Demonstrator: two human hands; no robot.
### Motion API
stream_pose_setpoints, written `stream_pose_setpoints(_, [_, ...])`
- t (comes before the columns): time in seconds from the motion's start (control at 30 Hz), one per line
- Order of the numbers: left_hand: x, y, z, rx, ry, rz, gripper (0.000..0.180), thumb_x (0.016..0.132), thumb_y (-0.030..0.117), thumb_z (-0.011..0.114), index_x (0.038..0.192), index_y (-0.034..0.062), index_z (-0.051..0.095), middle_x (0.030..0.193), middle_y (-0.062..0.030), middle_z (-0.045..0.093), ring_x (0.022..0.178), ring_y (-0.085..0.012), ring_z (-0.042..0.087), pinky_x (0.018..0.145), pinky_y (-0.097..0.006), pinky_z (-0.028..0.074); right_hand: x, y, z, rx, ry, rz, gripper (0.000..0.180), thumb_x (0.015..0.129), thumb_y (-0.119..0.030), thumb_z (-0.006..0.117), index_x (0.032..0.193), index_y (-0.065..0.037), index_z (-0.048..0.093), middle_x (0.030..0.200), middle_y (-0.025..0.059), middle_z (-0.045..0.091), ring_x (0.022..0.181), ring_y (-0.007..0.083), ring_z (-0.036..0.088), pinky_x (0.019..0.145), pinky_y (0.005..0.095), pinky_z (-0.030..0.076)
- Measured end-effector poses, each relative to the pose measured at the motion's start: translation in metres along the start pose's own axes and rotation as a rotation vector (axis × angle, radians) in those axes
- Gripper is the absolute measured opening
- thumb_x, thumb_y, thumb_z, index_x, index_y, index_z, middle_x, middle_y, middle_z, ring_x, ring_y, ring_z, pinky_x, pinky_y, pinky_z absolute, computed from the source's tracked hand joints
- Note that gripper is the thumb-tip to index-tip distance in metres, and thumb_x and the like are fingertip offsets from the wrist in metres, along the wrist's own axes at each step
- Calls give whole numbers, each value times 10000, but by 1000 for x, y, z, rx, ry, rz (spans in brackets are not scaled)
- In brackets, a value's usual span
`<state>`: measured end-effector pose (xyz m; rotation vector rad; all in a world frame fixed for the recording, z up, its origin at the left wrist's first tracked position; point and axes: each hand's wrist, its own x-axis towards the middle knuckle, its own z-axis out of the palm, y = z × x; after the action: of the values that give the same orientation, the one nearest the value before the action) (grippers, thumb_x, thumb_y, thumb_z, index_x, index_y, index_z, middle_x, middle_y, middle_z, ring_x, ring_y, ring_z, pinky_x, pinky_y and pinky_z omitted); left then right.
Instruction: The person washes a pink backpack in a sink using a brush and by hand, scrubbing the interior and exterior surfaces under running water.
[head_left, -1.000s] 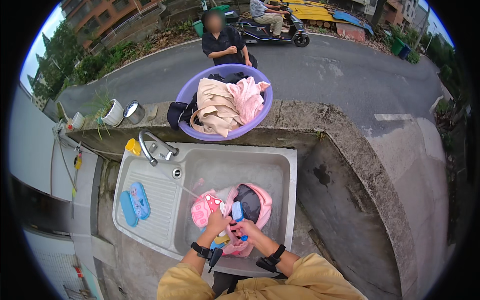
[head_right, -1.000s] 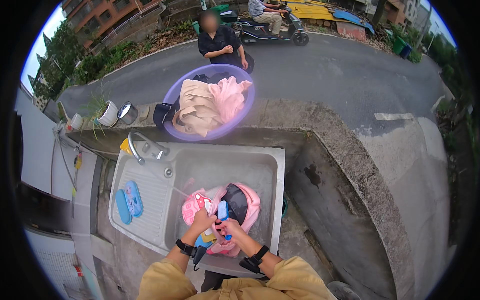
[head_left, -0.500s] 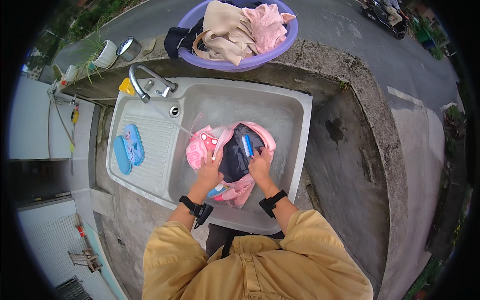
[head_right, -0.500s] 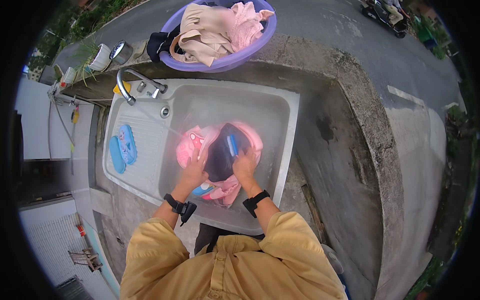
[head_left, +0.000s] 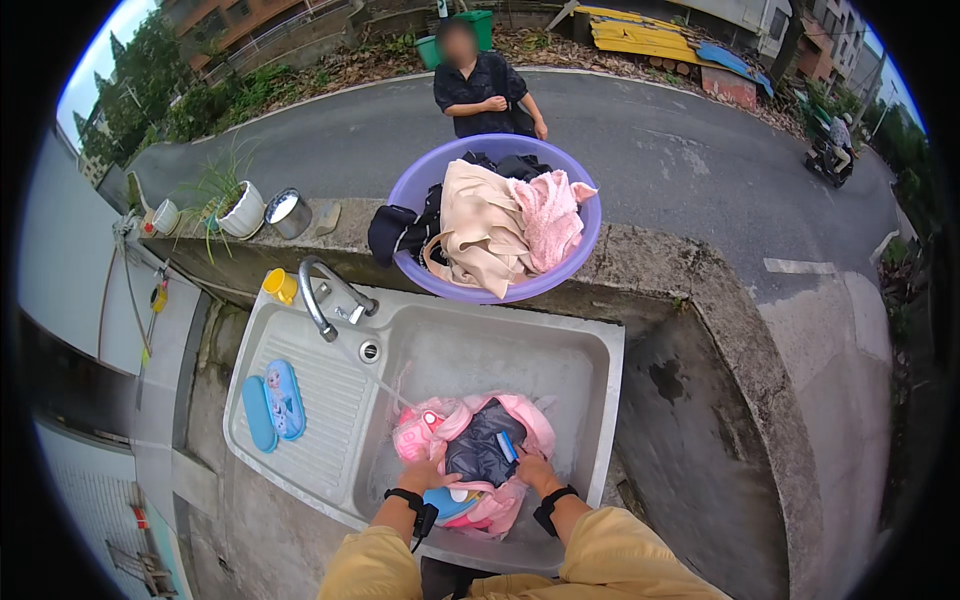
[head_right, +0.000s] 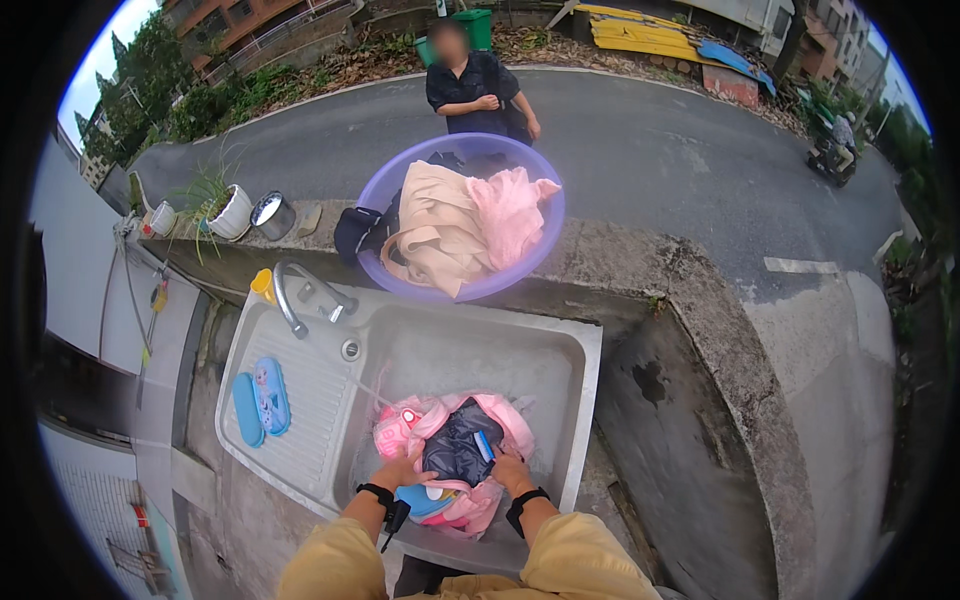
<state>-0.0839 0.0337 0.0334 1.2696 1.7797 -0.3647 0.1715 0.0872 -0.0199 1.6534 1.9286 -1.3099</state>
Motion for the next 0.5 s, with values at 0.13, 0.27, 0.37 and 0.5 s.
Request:
stream_pose_setpoints(0.13, [10,18,8,184,-25,2,938,657,653,565,1394,267,132,1384,-227,236,1241,-404,300,989,-468,300,-6,0,-12,-36,-65,104,433,783,-151,467,1216,-165,459,1305,75,420,1169,259,442,927,411,388])
stream_pose_setpoints(0.27, [26,1,25,156,90,136,876,669,646,556,1373,245,222,1342,-203,331,1190,-396,374,962,-482,323,0,-3,-5,-158,-33,24,386,775,-152,481,1160,-126,496,1216,103,504,1111,272,494,892,421,412])
stream_pose_setpoints(0.37, [33,3,29,211,-16,26,806,680,630,556,1314,177,350,1262,-196,438,1131,-369,443,930,-464,360,3,1,7,-161,61,-2,367,767,-150,491,1130,-108,519,1186,118,524,1089,283,509,875,427,421])
stream_pose_setpoints(0.5, [44,17,32,194,-105,31,726,698,558,572,1248,105,431,1162,-200,520,1094,-337,483,914,-422,390,17,14,13,-158,-34,-6,386,789,-118,462,1170,-58,484,1193,131,510,1143,289,451,924,396,386])
